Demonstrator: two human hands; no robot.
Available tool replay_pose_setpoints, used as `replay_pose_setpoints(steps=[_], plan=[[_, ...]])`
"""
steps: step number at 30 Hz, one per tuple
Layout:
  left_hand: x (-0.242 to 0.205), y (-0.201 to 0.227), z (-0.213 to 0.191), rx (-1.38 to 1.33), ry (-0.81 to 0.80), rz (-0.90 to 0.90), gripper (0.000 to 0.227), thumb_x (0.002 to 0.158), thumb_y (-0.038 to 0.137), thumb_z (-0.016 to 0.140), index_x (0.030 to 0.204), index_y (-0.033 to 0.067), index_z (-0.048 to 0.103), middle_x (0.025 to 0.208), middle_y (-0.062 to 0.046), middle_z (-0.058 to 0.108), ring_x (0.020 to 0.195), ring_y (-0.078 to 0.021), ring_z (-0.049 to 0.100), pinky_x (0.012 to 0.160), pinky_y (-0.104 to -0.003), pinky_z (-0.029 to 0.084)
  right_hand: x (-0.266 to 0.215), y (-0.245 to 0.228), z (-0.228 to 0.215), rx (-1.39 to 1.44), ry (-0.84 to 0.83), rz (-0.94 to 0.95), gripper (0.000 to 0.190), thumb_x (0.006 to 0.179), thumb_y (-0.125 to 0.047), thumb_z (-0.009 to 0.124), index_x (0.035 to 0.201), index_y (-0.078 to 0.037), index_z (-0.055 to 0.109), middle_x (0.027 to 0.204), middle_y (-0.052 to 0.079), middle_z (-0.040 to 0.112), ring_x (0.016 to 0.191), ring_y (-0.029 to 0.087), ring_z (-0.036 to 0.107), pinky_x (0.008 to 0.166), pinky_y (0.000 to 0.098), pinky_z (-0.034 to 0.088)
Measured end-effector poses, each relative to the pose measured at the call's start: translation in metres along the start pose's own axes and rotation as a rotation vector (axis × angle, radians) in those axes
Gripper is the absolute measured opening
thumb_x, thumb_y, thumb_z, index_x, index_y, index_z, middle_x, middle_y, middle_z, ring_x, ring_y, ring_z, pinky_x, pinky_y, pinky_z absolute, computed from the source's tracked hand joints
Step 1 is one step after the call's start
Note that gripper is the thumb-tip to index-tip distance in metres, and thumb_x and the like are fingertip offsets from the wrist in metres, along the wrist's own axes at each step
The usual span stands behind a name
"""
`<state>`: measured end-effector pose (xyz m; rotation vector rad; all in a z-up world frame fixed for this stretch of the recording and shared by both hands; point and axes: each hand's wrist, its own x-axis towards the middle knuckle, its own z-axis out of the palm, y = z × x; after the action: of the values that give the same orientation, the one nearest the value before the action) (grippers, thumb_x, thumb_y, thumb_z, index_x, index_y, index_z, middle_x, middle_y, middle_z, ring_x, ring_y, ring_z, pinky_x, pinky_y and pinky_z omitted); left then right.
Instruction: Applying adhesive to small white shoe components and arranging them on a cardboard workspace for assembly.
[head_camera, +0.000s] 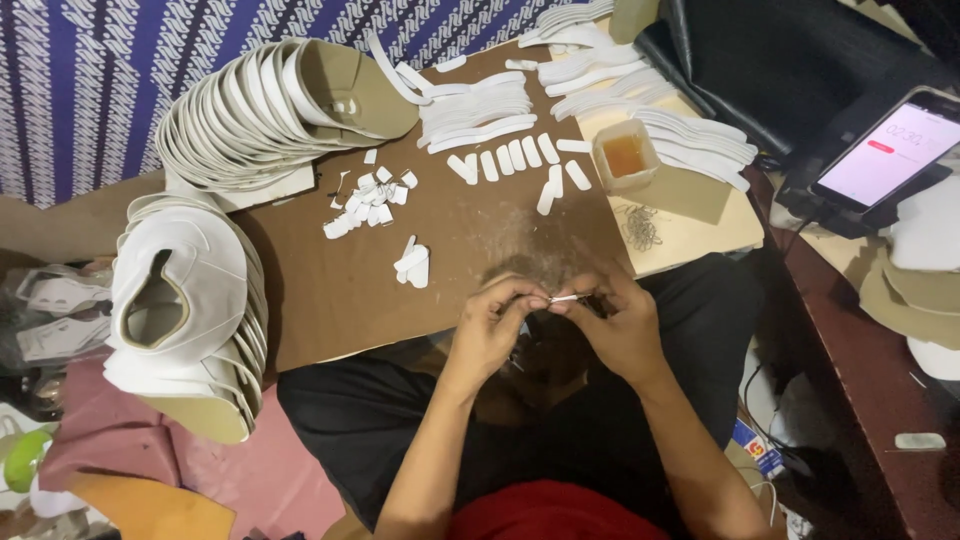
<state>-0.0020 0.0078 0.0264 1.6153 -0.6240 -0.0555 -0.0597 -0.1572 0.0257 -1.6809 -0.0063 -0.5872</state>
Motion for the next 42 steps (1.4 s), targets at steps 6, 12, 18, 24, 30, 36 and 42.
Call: replay_pose_setpoints(steps=[6, 12, 18, 24, 30, 36, 42], plan=[[-0.004, 0.004, 0.002, 0.08, -0.021, 0.053, 0.005, 0.096, 0.01, 0.068, 0.093, 0.0113, 0.072, 0.083, -0.007, 0.07, 0.084, -0.0289, 0.07, 0.08, -0.042, 0.057, -0.001, -0.003, 0.004, -0.142, 0.039, -0.026, 0.025, 0.078, -0.02, 0.09, 0.089, -0.007, 0.072, 0.074, 0.005, 0.074, 0.068, 0.014, 0.067, 0.071, 0.0294, 0.055], [-0.009, -0.003, -0.003, 0.247, -0.08, 0.078, 0.015, 0.102, 0.009, 0.057, 0.092, 0.0094, 0.068, 0.072, -0.011, 0.061, 0.07, -0.0303, 0.066, 0.068, -0.04, 0.056, -0.007, 0.004, 0.009, 0.005, 0.018, 0.069, 0.023, 0.08, -0.011, 0.088, 0.094, -0.007, 0.071, 0.08, 0.002, 0.077, 0.075, 0.008, 0.067, 0.079, 0.0252, 0.056], [-0.008, -0.01, 0.002, 0.117, -0.035, -0.07, 0.008, 0.1, 0.007, 0.06, 0.095, 0.002, 0.065, 0.069, -0.014, 0.065, 0.066, -0.0271, 0.067, 0.063, -0.039, 0.055, -0.005, 0.001, 0.013, -0.18, 0.055, 0.003, 0.016, 0.083, -0.015, 0.086, 0.09, -0.009, 0.073, 0.078, 0.004, 0.077, 0.072, 0.016, 0.073, 0.069, 0.0289, 0.057], [-0.007, -0.027, -0.007, 0.116, -0.039, -0.226, 0.011, 0.101, 0.016, 0.06, 0.098, 0.0064, 0.065, 0.071, -0.009, 0.065, 0.067, -0.0206, 0.064, 0.063, -0.034, 0.053, -0.008, 0.02, 0.016, 0.153, -0.066, 0.175, 0.062, 0.081, 0.004, 0.08, 0.138, 0.003, 0.054, 0.1, 0.018, 0.078, 0.092, 0.021, 0.076, 0.085, 0.0324, 0.061], [-0.004, -0.008, -0.007, 0.242, -0.085, -0.134, 0.014, 0.102, 0.017, 0.059, 0.097, 0.005, 0.065, 0.076, -0.014, 0.064, 0.072, -0.0327, 0.066, 0.067, -0.04, 0.054, 0.0, -0.013, 0.016, -0.229, -0.092, 0.193, 0.023, 0.083, -0.013, 0.083, 0.101, -0.005, 0.072, 0.081, 0.008, 0.078, 0.081, 0.021, 0.076, 0.08, 0.0348, 0.059], [-0.005, -0.01, -0.015, 0.337, -0.15, 0.044, 0.015, 0.103, 0.016, 0.055, 0.092, 0.0091, 0.062, 0.075, -0.009, 0.054, 0.074, -0.0317, 0.063, 0.072, -0.039, 0.054, -0.005, 0.01, 0.014, -0.111, -0.145, 0.381, 0.092, 0.064, -0.018, 0.096, 0.147, -0.022, 0.055, 0.093, 0.003, 0.081, 0.092, 0.013, 0.075, 0.095, 0.0287, 0.054], [-0.012, -0.034, -0.013, 0.189, -0.072, -0.096, 0.011, 0.103, 0.016, 0.058, 0.103, 0.0064, 0.063, 0.074, -0.01, 0.061, 0.071, -0.0279, 0.065, 0.068, -0.039, 0.055, -0.001, 0.009, 0.023, -0.203, -0.044, 0.333, 0.025, 0.075, -0.02, 0.093, 0.088, -0.011, 0.074, 0.078, 0.002, 0.08, 0.072, 0.01, 0.074, 0.071, 0.024, 0.057]])
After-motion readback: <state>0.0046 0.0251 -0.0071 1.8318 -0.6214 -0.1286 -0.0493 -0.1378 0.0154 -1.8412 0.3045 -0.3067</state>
